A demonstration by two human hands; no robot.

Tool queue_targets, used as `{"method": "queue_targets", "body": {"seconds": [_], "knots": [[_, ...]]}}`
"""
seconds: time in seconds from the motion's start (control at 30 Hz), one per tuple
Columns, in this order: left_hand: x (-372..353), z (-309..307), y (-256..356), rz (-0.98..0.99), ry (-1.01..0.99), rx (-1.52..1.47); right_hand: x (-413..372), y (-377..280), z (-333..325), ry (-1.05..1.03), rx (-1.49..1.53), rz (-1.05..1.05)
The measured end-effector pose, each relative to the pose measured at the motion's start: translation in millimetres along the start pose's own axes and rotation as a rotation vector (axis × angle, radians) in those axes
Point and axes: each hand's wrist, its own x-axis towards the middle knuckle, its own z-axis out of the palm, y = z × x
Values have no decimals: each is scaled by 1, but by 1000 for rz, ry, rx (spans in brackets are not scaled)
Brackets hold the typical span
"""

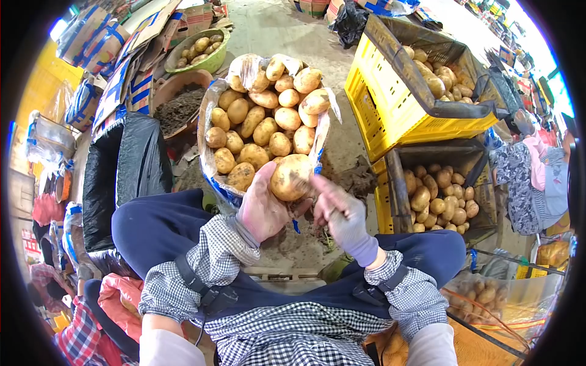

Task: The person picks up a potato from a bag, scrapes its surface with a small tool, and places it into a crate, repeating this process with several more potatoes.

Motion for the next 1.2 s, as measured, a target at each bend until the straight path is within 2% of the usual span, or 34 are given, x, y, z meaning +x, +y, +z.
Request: {"method": "queue_targets", "body": {"seconds": [0.03,0.07,0.1,0.17,0.2,0.23,0.27,0.3,0.33,0.37,0.43,0.5,0.6,0.7,0.77,0.83,0.9,0.97,1.0,1.03,1.1,1.13,1.2], "knots": [[-1,3,-2,72,22,49,6,-20,-5,43,128,174],[-4,11,-1,20,47,110,14,-32,-7,79,58,303],[-5,15,-5,16,44,109,20,-40,-7,119,115,409],[-8,20,-16,149,150,543,24,-47,-6,115,31,482],[-7,11,-16,175,51,536,22,-45,-5,55,29,425],[-5,4,-15,175,51,537,18,-38,-2,-7,28,369],[-3,-2,-14,202,-9,553,12,-23,6,-78,87,195],[-2,-6,-13,231,-68,570,7,-17,5,-100,-3,232],[-4,-3,-13,204,57,528,9,-23,5,-42,9,250],[-5,-4,-9,201,59,530,11,-30,5,20,20,269],[-5,-4,2,-16,-23,118,19,-31,-9,137,123,306],[-3,4,3,-30,-68,50,22,-26,-15,162,78,344],[-5,11,5,-36,-74,-1,13,-22,-7,88,169,409],[-3,4,9,-14,-101,25,4,-26,-1,-86,199,447],[-5,9,10,-56,-67,-13,8,-32,-3,-52,201,388],[-5,17,3,79,56,393,20,-37,-9,153,133,387],[-6,18,-7,133,106,417,20,-30,-8,159,105,367],[-6,8,-9,217,19,535,11,-21,-1,-83,17,253],[2,-8,-11,324,-50,669,7,-22,0,-193,12,225],[0,-3,-9,327,-47,671,10,-24,-3,-196,15,224],[-4,10,-6,270,70,694,19,-27,-5,37,34,185],[-3,15,-7,276,35,563,23,-29,-5,142,92,191],[-1,16,-5,271,-26,460,25,-29,-5,218,137,256]]}}
